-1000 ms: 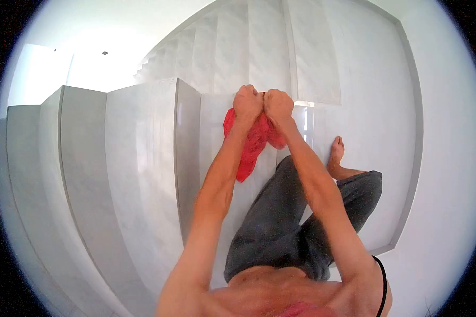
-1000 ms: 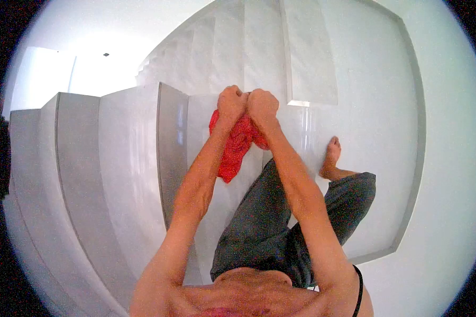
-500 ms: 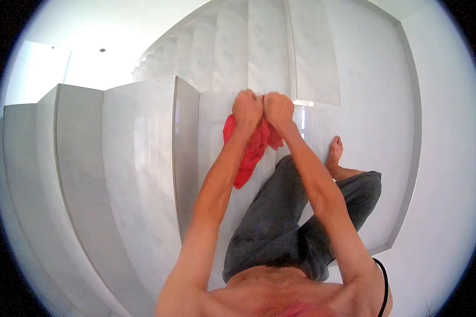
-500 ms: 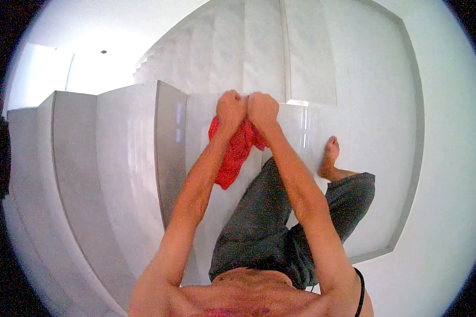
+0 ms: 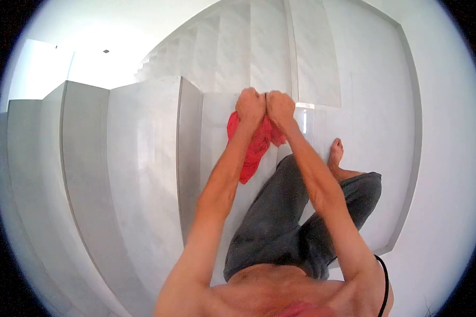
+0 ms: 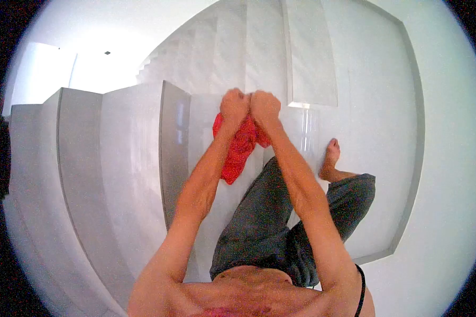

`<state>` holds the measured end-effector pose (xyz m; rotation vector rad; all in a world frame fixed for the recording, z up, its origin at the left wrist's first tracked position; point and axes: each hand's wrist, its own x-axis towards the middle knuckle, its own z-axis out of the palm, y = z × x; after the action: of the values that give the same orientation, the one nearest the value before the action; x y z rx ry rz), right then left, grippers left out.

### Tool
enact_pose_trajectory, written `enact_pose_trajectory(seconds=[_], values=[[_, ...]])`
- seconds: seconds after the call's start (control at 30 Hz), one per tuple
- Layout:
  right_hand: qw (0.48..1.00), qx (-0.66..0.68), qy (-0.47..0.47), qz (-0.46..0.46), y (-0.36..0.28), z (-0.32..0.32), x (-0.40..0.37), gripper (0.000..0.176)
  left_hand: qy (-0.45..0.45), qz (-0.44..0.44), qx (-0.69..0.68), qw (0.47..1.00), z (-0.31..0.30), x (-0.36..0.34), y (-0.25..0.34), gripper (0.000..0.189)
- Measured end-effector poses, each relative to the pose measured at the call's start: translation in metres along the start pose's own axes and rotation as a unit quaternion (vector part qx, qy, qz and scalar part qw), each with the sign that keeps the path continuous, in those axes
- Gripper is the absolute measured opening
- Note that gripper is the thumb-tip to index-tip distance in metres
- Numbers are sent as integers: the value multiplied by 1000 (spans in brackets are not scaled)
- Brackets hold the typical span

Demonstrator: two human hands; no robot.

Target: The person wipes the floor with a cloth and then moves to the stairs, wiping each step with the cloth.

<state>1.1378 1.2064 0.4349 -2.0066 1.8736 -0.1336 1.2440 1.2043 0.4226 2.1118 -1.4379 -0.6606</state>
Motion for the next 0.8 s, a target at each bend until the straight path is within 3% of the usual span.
enact_pose_trajectory(seconds=[0.17, 0.27, 0.37, 0.6, 0.8], values=[[998, -15, 37, -53, 11, -4, -6, 25, 7, 4, -5, 1000, -1, -17, 3, 25], [1000, -16, 1, -12, 14, -6, 16, 25, 8, -3, -2, 1000, 5, -4, 11, 25], [1000, 14, 28, -4, 13, -10, 18, 26, 16, -14, -9, 1000, 4, -2, 14, 25], [999, 16, 42, -9, 26, -2, -23, 31, -3, 2, 3, 1000, 5, -38, 13, 25], [1000, -14, 16, -20, 25, -11, 24, 27, 13, 8, -14, 1000, 12, -5, 22, 25]])
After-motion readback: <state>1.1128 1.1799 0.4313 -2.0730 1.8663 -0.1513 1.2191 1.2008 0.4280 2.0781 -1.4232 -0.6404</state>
